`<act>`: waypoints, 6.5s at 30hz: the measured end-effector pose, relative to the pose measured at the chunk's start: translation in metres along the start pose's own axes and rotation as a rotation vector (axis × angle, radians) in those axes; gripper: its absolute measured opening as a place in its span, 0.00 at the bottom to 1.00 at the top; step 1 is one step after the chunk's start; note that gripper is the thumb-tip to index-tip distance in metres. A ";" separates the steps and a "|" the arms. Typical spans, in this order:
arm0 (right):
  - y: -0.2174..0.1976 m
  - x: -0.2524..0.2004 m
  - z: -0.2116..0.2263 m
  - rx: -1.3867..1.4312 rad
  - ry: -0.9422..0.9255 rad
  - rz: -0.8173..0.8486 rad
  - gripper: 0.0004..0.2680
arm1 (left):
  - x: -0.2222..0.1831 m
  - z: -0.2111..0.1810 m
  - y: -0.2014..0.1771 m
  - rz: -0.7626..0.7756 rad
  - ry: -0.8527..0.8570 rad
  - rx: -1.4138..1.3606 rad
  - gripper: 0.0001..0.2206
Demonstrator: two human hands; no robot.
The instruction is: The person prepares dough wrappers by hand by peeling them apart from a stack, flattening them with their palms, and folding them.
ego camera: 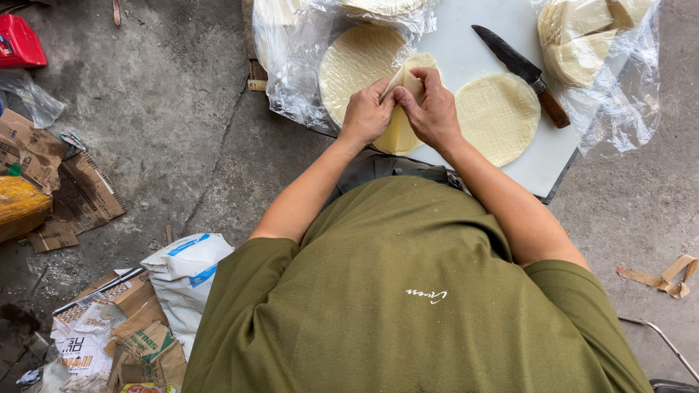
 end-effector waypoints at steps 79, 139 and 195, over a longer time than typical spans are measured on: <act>-0.107 -0.059 0.038 1.049 0.299 -0.038 0.08 | -0.065 -0.122 0.029 0.188 0.745 0.041 0.34; -0.075 -0.058 0.036 0.560 0.549 0.219 0.07 | -0.053 -0.094 0.010 0.208 0.267 -0.051 0.11; -0.060 -0.034 0.055 0.649 0.439 0.043 0.08 | -0.049 -0.063 0.005 0.194 0.208 -0.630 0.08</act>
Point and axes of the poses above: each hand's wrist, its own x-axis towards the middle knuckle, its own y-axis out of the palm, z = x × y, the point moved 5 cm from there along x, towards the middle knuckle, and after that the axes turned 2 degrees about y, right-handed, at the moved point
